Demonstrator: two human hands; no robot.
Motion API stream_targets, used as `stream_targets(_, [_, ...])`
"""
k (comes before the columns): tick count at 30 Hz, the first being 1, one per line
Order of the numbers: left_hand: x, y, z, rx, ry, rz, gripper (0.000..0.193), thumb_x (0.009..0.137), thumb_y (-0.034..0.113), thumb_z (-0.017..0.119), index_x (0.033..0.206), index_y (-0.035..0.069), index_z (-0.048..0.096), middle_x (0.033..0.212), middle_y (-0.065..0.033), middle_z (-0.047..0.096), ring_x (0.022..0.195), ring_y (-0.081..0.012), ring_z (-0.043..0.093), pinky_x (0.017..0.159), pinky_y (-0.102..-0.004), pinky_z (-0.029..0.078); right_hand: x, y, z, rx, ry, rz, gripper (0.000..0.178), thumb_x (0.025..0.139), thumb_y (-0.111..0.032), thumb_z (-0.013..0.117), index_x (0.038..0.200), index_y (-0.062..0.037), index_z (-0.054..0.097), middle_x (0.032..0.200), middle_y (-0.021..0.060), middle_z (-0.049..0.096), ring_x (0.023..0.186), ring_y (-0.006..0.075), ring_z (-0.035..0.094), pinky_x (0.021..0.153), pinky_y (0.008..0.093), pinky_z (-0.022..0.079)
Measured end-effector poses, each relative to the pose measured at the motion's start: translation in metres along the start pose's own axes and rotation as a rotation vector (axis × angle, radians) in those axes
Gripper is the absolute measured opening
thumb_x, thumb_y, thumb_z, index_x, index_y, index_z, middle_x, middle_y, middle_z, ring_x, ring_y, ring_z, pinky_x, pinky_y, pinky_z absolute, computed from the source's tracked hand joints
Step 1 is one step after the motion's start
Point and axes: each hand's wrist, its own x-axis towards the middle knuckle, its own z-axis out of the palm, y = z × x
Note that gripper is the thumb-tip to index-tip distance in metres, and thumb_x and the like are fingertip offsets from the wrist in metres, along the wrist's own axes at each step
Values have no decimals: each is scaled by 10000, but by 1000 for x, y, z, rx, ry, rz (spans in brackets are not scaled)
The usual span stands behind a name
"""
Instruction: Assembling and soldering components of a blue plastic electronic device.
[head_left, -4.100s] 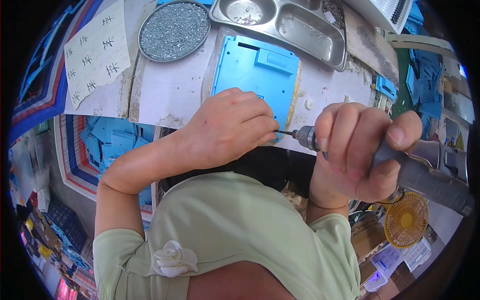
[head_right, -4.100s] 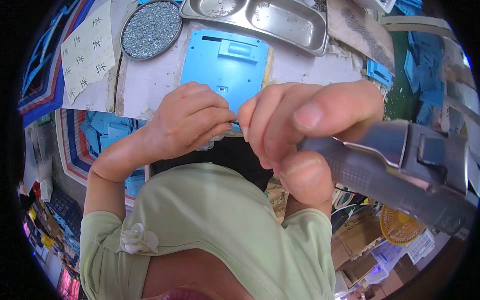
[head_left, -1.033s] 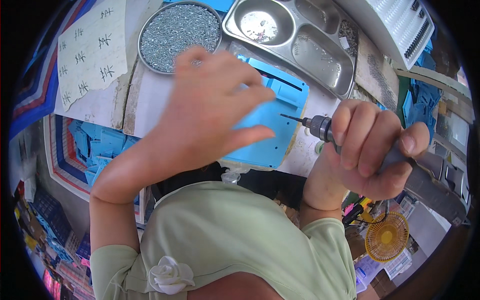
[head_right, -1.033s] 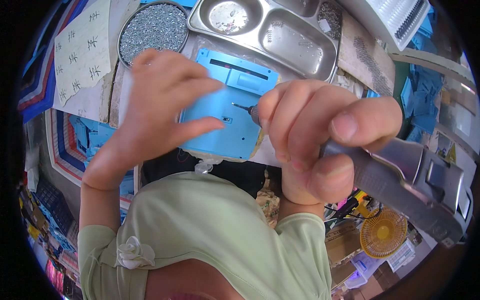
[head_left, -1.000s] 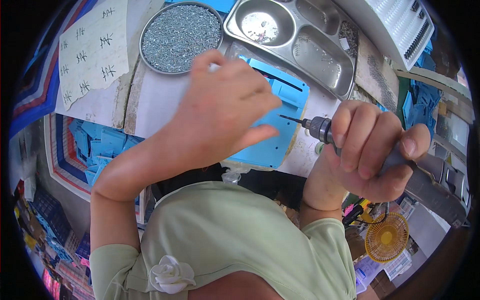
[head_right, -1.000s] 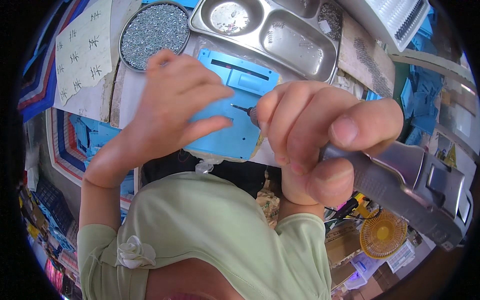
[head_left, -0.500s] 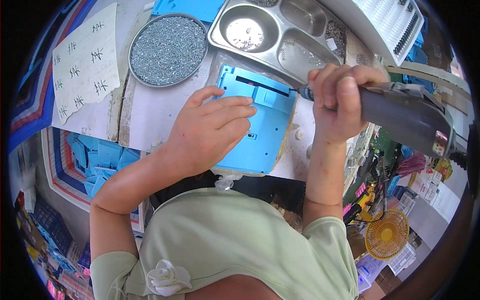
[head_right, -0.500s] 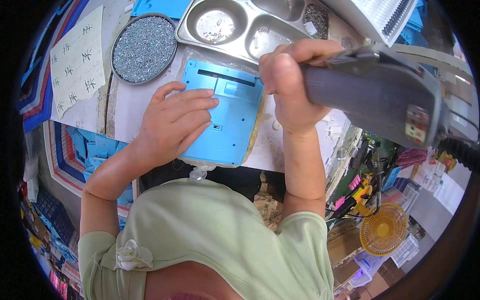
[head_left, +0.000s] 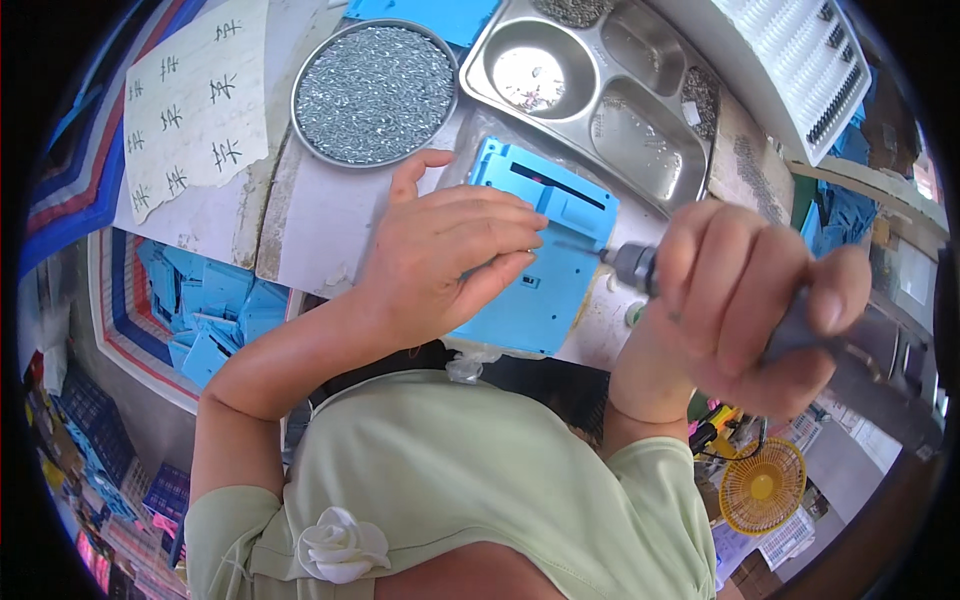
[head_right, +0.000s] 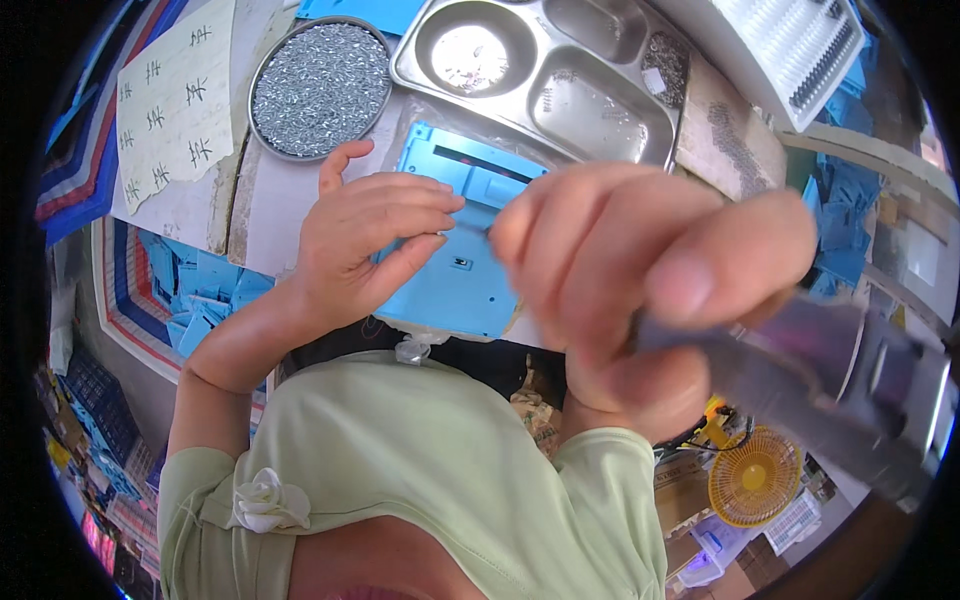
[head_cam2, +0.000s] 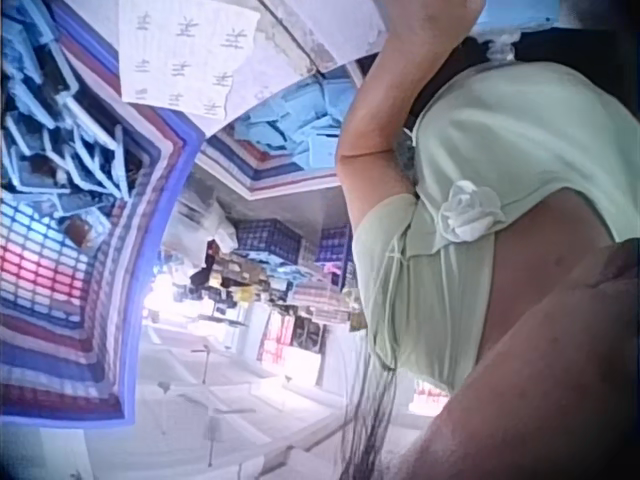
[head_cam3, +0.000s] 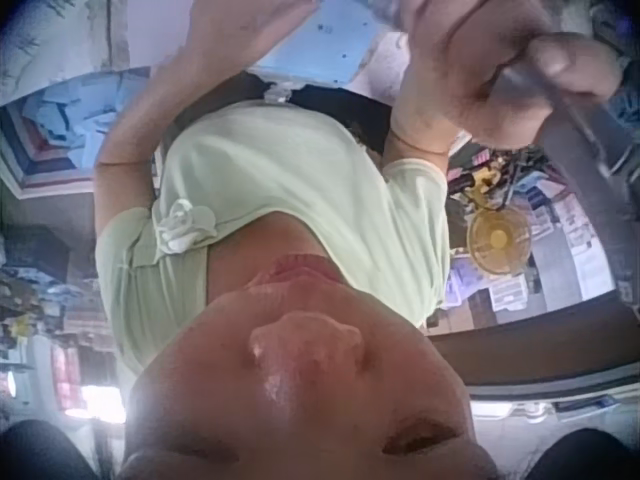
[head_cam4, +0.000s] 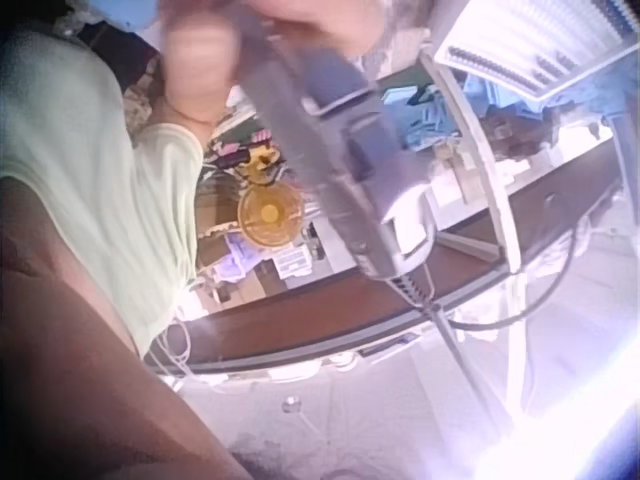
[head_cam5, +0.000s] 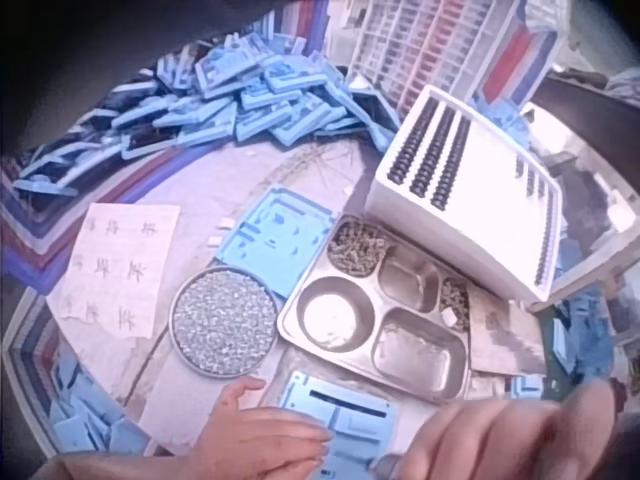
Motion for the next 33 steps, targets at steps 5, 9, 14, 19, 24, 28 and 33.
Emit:
stream_targets(5, [-6,-3,-1,-15,95,-22,170,805,75,792,943,155,732,1018,16,767,998,-175,722,1096,-489,293,5,14,11,24,-115,25,288,1020,-343,639,1211,-176,503,667,-66,585,544,84,534,527,260,419])
stream_targets(9, [-7,-10,-6,74,88,18,182,788,119,806,951,157,736,1011,18,758,991,-178,716,1098,-488,297,10,14,18,-44,-119,61,269,1033,-329,615,1218,-171,501,671,-63,587,544,94,532,542,277,433])
stream_targets(14, [10,-32,-39,340,111,-22,179,792,199,810,945,143,737,1008,26,706,1032,-176,643,1047,-474,315,25,38,14,-15,-79,-24,217,1055,-258,520,1246,-154,509,657,-50,520,568,111,491,610,322,437])
stream_targets(19, [12,-78,-66,722,117,-167,86,831,224,786,861,147,762,956,56,653,1008,-185,563,984,-465,336,38,80,8,-17,73,-86,201,1012,-130,538,1199,-73,491,647,30,466,543,142,443,587,361,436])
stream_targets(24, [10,-82,-68,590,197,-141,67,866,173,761,889,111,774,932,18,686,996,-186,601,988,-417,334,35,100,12,22,168,-120,221,944,-17,643,1075,6,467,653,79,549,501,119,487,488,296,454])
stream_targets(28, [12,-87,-70,604,272,-80,62,859,209,761,843,149,759,843,26,678,903,-183,610,940,-426,370,29,94,14,-258,127,-4,114,989,-64,554,1045,-63,455,630,37,459,523,139,428,520,327,410])
stream_targets(33, [11,-96,-68,577,196,-124,107,863,230,759,850,130,723,821,11,674,855,-212,625,853,-407,417,29,103,13,-536,104,3,92,986,-29,507,1034,-77,445,623,41,461,522,141,421,527,335,415])
